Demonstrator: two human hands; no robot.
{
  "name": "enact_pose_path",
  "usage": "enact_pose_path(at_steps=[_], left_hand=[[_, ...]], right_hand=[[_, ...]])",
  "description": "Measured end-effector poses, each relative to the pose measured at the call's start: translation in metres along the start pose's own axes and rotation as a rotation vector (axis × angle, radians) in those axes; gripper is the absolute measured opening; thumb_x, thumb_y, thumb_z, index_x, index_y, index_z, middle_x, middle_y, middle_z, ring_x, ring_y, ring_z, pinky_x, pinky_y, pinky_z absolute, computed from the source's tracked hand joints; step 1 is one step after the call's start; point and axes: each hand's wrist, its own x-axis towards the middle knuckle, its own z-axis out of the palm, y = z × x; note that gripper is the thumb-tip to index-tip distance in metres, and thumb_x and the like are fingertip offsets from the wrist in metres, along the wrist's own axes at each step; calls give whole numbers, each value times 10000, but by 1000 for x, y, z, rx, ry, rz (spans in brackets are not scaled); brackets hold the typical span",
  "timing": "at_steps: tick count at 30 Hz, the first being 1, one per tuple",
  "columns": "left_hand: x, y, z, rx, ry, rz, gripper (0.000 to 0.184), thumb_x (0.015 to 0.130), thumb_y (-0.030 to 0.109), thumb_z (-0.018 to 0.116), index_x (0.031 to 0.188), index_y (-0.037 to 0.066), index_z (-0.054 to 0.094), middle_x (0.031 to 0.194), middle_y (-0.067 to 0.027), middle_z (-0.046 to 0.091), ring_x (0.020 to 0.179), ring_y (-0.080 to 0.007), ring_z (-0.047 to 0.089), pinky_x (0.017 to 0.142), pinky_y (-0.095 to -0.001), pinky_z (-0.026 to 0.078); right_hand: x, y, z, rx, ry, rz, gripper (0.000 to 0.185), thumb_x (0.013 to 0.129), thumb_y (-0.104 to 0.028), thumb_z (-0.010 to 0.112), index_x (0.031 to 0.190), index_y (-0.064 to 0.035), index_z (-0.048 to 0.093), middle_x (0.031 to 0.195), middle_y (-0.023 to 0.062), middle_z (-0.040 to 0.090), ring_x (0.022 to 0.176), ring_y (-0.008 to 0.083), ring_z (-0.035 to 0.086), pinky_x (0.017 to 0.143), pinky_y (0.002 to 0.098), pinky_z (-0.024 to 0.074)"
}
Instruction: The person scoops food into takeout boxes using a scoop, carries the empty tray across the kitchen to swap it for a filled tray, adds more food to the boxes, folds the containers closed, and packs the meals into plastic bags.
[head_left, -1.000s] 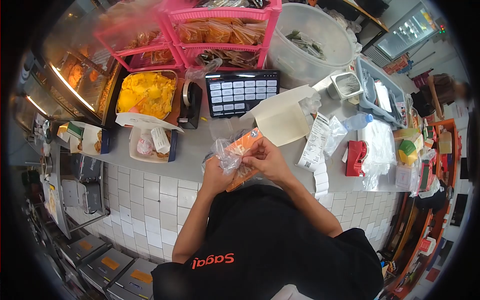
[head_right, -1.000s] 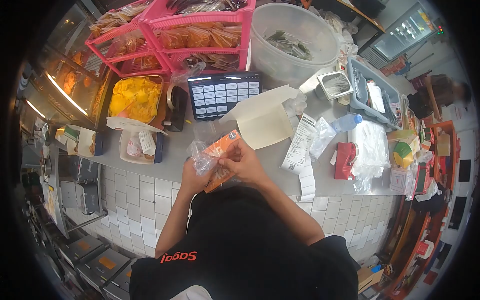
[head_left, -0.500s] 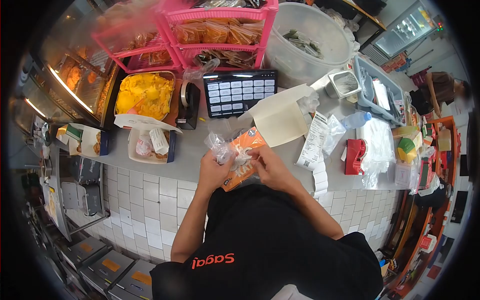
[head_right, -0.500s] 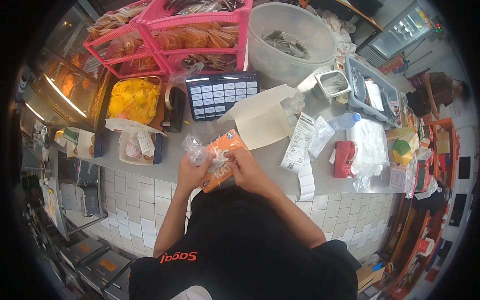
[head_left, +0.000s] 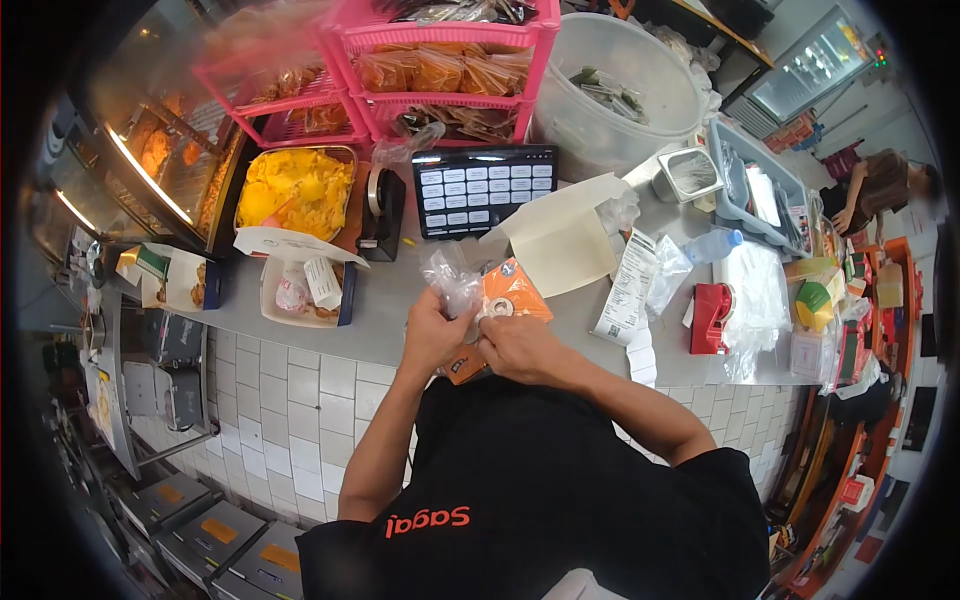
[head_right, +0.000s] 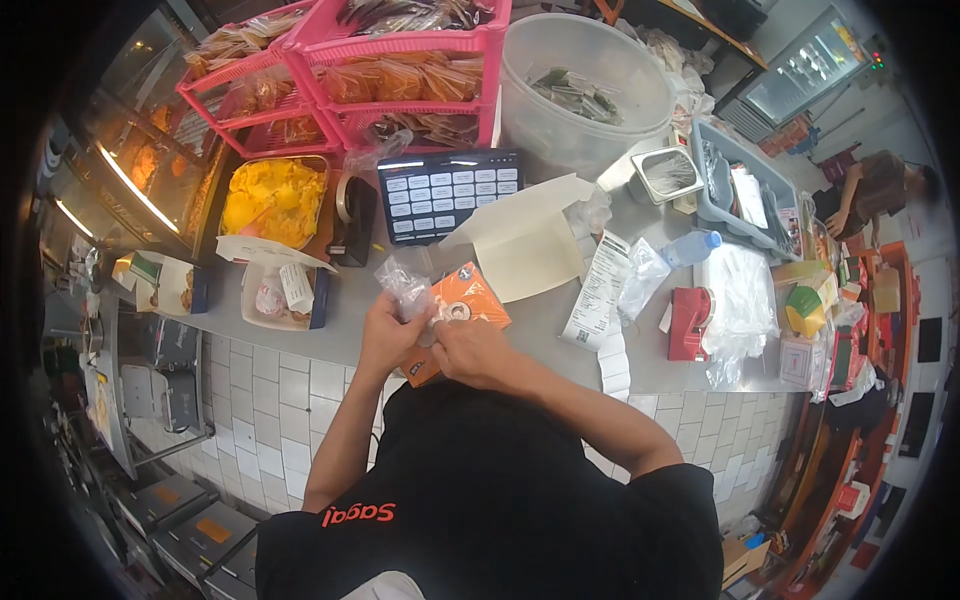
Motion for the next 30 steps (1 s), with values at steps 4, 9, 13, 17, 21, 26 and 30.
enact_pose_path(at_steps=[4, 9, 13, 17, 21, 26, 30], left_hand=[[8, -2, 2, -98, -31, -7, 236, 805, 120, 747, 922, -23, 600, 785, -73, 678, 705, -78, 604, 587, -263, 481], [14, 10, 8, 39, -89, 45, 177, 788, 29, 711, 921, 18, 595, 780, -37, 649, 671, -63, 556, 572, -241, 447], [22, -2, 2, 21, -153, 110, 185, 793, 22, 701, 952, 2, 610, 805, -40, 655, 708, -68, 570, 607, -240, 463], [28, 6, -16, 28, -289, 146, 276, 825, -43, 653, 1093, -12, 596, 1010, -72, 674, 918, -125, 634, 804, -275, 508], [29, 52, -21, 130, -336, 71, 317, 790, 30, 720, 1081, -18, 604, 930, -80, 670, 835, -133, 608, 784, -294, 492], [11, 106, 24, 442, 256, 466, 476, 783, 78, 754, 1198, -20, 541, 1147, -132, 618, 1052, -220, 576, 939, -357, 429], [-7, 105, 60, 428, 261, 606, 599, 773, 116, 766, 1284, -9, 480, 1246, -141, 559, 1133, -228, 524, 995, -349, 395]], right_hand=[[0, -5, 9, 60, 9, -15, 270, 867, -240, 476, 800, 2, 576, 714, 218, 630, 702, 411, 622, 675, 507, 484], [-3, -4, 12, 111, 28, -39, 270, 844, -264, 498, 769, -22, 592, 749, 197, 642, 724, 392, 628, 690, 500, 485], [-9, -7, 17, 220, 19, -115, 270, 878, -268, 495, 822, -26, 602, 838, 186, 646, 826, 377, 628, 757, 491, 480], [-34, -7, -27, 359, -83, -92, 297, 948, -318, 546, 863, -35, 577, 829, 172, 633, 759, 355, 618, 702, 448, 482], [-74, 43, -49, 426, 361, 227, 267, 893, -287, 651, 906, -28, 587, 839, 128, 641, 775, 283, 623, 702, 395, 486], [-142, 164, -31, 116, 782, 740, 457, 804, -292, 743, 1047, 10, 501, 858, 165, 607, 775, 271, 610, 705, 385, 491], [-147, 195, 5, 601, 783, 742, 517, 774, -235, 770, 1095, 7, 445, 869, 151, 606, 749, 246, 607, 687, 359, 497]])
